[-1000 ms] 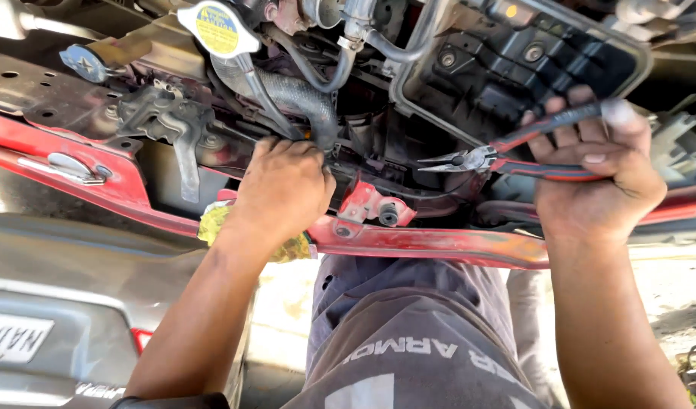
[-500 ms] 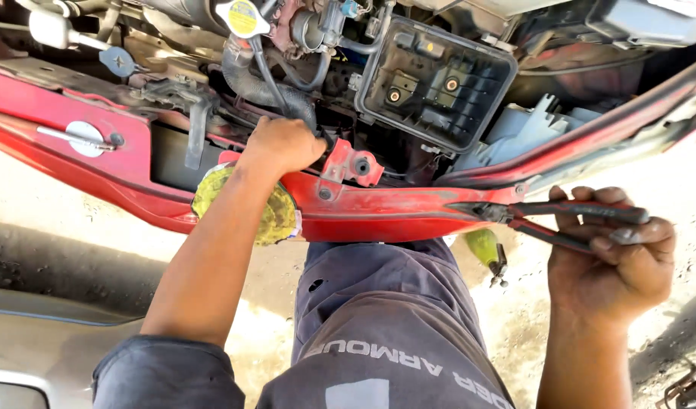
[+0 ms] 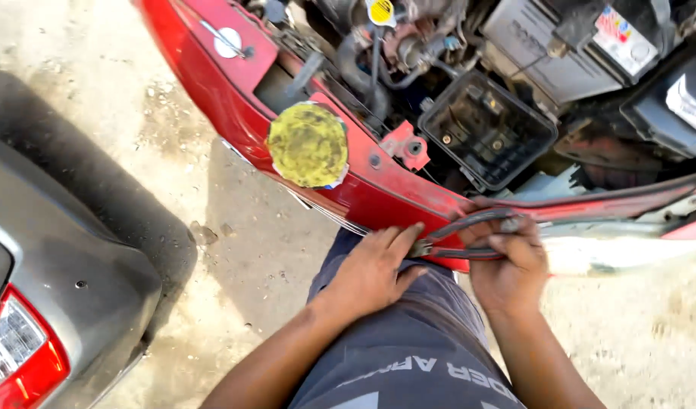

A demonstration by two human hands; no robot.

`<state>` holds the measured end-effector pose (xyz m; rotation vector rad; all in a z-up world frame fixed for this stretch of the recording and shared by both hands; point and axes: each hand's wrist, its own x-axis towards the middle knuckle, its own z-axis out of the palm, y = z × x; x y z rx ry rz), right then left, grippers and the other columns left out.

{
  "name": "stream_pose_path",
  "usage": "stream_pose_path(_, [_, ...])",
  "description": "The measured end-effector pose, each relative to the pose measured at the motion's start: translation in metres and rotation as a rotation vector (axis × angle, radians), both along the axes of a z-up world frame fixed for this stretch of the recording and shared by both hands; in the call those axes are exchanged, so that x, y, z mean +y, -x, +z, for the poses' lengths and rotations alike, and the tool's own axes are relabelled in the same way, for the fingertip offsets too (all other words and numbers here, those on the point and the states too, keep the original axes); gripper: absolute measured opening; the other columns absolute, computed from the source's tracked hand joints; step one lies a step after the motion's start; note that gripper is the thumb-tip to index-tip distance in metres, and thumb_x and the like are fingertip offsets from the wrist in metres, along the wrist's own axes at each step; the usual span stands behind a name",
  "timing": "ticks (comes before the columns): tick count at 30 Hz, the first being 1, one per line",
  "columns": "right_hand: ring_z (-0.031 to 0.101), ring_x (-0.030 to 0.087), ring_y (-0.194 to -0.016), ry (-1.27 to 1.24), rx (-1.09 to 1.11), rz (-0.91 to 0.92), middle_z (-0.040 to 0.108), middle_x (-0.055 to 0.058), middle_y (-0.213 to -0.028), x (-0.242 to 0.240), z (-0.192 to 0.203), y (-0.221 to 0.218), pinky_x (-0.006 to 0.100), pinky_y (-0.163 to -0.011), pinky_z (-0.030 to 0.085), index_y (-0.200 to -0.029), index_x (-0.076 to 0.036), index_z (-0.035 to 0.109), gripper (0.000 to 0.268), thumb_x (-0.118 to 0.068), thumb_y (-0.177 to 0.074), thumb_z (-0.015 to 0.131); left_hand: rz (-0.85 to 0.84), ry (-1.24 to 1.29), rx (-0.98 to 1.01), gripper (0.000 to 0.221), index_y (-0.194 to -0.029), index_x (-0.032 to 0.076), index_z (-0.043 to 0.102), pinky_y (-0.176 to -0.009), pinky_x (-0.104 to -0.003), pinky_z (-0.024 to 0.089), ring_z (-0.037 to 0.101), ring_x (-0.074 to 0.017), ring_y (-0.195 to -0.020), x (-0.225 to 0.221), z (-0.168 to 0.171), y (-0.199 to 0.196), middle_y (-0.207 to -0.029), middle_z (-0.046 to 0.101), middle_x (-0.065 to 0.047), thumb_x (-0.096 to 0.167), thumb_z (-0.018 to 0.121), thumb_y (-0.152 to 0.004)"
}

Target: Repairing and maintaining car engine components including hoses and air intake systems.

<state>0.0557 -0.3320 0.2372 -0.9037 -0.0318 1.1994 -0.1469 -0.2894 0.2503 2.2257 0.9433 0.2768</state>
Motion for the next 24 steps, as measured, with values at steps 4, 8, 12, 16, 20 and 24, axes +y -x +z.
stream_pose_path(4, [0.075, 0.041, -0.108, 0.013, 0.082, 0.057, 0.075, 0.023, -0.106, 0.005, -0.002, 0.022, 0.059, -0.094, 0.064, -0.088, -0.01, 0.063, 0.026, 0.007, -0.07, 0.055, 0.109, -0.058, 0.101, 0.05, -0.135, 0.005, 0.058, -0.072, -0.044, 0.053, 0.068, -0.0366, -0.081, -0.022, -0.011, 0.022, -0.096, 0.06, -0.01, 0.027, 0.07, -0.091])
stream_pose_path(8, [0.074, 0.041, -0.105, 0.047, -0.26, 0.403, 0.072, 0.028, -0.111, -0.012, -0.006, 0.017, 0.049, -0.087, 0.064, -0.121, -0.005, 0.056, 0.049, 0.004, -0.074, 0.069, 0.048, -0.005, 0.262, 0.037, -0.122, 0.007, 0.064, -0.077, -0.05, 0.052, 0.069, -0.0407, -0.088, -0.02, -0.011, 0.061, -0.096, 0.066, -0.015, 0.031, 0.064, -0.094])
stream_pose_path(12, [0.07, 0.04, -0.106, -0.007, -1.102, 0.948, 0.072, 0.023, -0.107, -0.031, 0.011, 0.021, 0.047, -0.09, 0.058, -0.106, -0.001, 0.073, 0.045, -0.022, -0.072, 0.093, -0.114, -0.005, 0.337, 0.026, -0.11, 0.011, 0.065, -0.086, -0.049, 0.052, 0.069, -0.037, -0.097, -0.026, -0.036, 0.09, -0.097, 0.067, -0.014, 0.032, 0.06, -0.096])
stream_pose_path(16, [0.062, 0.04, -0.117, 0.312, -1.593, 1.359, 0.068, 0.015, -0.117, -0.048, 0.014, 0.06, 0.054, -0.103, 0.048, -0.115, -0.011, 0.069, 0.052, -0.044, -0.077, 0.083, -0.338, -0.1, 0.286, 0.027, -0.11, 0.013, 0.065, -0.092, -0.047, 0.051, 0.068, -0.0346, -0.102, -0.024, -0.051, 0.094, -0.099, 0.068, -0.011, 0.035, 0.06, -0.096])
stream_pose_path(20, [0.065, 0.038, -0.12, 0.543, -1.6, 1.398, 0.068, 0.016, -0.124, -0.063, 0.028, 0.074, 0.051, -0.105, 0.049, -0.137, -0.014, 0.051, 0.062, -0.037, -0.085, 0.075, -0.395, -0.178, 0.033, 0.027, -0.105, 0.01, 0.068, -0.088, -0.045, 0.051, 0.068, -0.0338, -0.094, -0.009, -0.047, 0.086, -0.089, 0.066, -0.012, 0.035, 0.063, -0.095])
stream_pose_path(24, [0.067, 0.044, -0.117, 0.489, -1.302, 1.298, 0.074, 0.018, -0.121, -0.069, 0.09, 0.06, 0.053, -0.1, 0.052, -0.131, -0.013, 0.068, 0.045, -0.024, -0.087, 0.068, -0.397, -0.044, -0.189, 0.021, -0.091, 0.011, 0.071, -0.082, -0.043, 0.052, 0.066, -0.0323, -0.086, 0.025, 0.007, 0.085, -0.081, 0.064, -0.008, 0.031, 0.075, -0.09])
